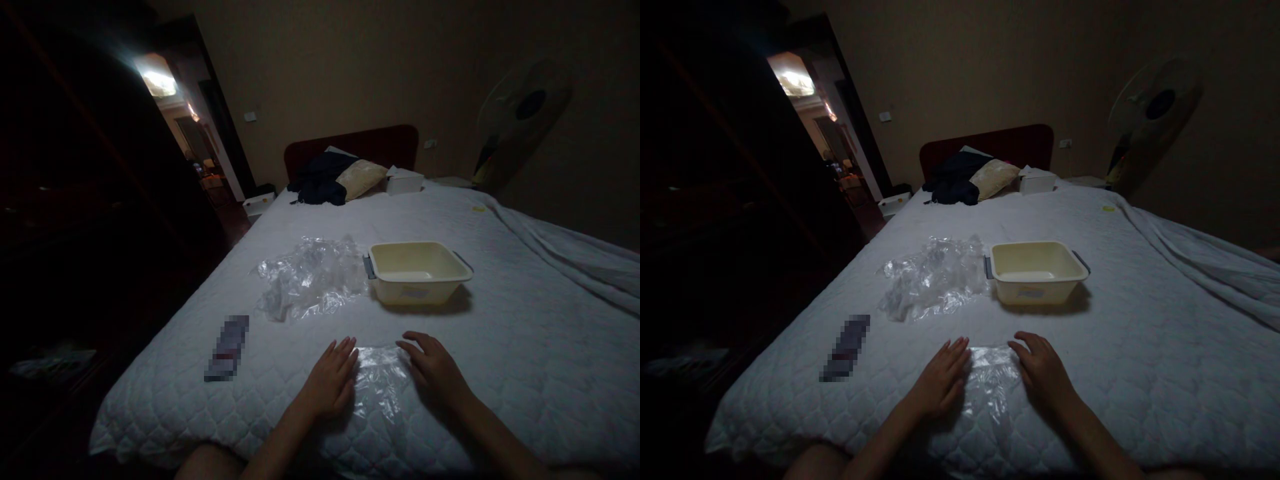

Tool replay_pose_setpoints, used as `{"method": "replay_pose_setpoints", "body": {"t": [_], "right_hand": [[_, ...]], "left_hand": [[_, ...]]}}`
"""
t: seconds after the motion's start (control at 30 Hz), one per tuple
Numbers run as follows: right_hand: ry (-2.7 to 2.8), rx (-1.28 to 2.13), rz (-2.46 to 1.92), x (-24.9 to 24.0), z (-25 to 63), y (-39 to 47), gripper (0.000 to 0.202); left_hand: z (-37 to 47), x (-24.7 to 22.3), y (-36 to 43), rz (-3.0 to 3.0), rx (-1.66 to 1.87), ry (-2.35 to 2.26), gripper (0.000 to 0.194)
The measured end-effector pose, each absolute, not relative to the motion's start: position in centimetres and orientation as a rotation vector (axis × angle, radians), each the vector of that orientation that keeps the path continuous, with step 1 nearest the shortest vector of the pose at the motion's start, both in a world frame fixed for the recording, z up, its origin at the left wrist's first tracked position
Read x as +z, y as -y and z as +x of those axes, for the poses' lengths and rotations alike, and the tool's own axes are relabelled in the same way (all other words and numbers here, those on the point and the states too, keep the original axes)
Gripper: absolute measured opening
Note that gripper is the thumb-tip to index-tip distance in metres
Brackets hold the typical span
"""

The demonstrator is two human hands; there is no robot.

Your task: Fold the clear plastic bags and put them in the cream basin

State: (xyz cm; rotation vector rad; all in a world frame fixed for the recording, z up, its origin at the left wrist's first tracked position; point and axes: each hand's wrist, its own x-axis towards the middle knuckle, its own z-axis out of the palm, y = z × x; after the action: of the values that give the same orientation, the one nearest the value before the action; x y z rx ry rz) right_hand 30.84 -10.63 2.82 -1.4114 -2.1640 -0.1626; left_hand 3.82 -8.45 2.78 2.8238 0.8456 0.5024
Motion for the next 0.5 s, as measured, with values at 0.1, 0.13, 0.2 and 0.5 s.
{"method": "replay_pose_setpoints", "body": {"t": [0.1,0.13,0.2,0.5], "right_hand": [[2.3,-0.041,-1.317,2.8,27.9,10.9,0.04],[2.363,-0.006,-1.277,2.5,27.0,11.0,0.045],[2.458,0.053,-1.258,1.6,25.9,11.2,0.054],[2.556,0.124,-1.372,-0.3,29.7,12.0,0.06]], "left_hand": [[4.5,3.2,8.5,2.84,0.343,-0.836,0.058],[4.7,3.1,8.6,2.84,0.296,-0.832,0.058],[4.7,2.9,8.7,2.834,0.221,-0.828,0.058],[4.3,2.0,8.8,2.82,0.177,-0.833,0.059]]}}
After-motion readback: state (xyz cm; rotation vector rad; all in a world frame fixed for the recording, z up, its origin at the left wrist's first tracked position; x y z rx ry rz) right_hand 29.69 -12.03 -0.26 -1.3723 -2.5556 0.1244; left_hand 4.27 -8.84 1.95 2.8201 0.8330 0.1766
